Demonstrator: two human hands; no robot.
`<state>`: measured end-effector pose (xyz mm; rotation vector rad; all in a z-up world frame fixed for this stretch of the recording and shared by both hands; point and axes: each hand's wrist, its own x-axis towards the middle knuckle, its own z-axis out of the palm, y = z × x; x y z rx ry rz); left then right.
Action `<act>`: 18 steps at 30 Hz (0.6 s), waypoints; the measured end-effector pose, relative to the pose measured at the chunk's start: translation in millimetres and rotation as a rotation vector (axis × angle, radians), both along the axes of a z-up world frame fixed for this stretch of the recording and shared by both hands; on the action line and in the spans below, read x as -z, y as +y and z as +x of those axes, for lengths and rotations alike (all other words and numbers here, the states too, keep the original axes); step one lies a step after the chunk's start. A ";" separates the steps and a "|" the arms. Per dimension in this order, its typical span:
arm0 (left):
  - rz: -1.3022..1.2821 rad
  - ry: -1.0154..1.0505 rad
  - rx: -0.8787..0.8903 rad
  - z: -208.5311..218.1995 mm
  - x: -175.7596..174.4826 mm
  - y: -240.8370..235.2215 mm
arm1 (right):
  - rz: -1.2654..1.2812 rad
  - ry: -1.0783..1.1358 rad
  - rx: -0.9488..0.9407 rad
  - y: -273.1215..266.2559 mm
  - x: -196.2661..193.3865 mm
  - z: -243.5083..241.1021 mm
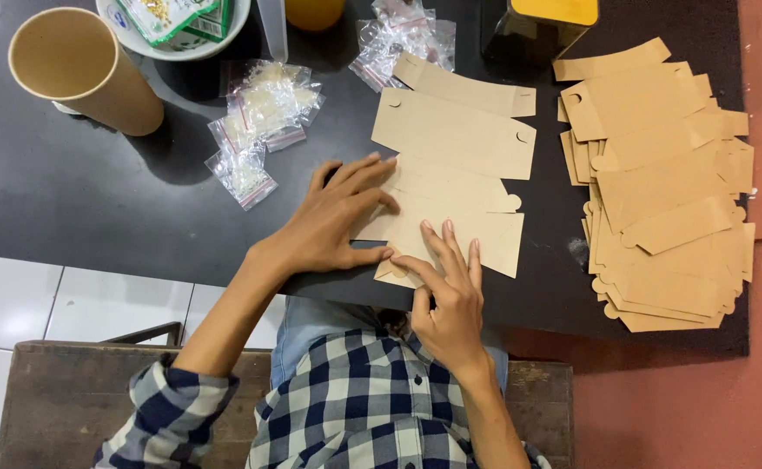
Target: The person assembles flat cardboard pieces into small boxes by folding along pre-scored lines and tucking flaps into slots. They handle each piece one at a time, pressing edges to secure the shape, and place the finished boxes on the table.
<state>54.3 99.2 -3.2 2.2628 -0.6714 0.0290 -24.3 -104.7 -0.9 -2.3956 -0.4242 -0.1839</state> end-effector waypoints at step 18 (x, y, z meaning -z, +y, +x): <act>0.055 0.214 0.186 13.9 -6.1 4.8 | 0.060 0.050 0.000 -1.4 -2.1 1.1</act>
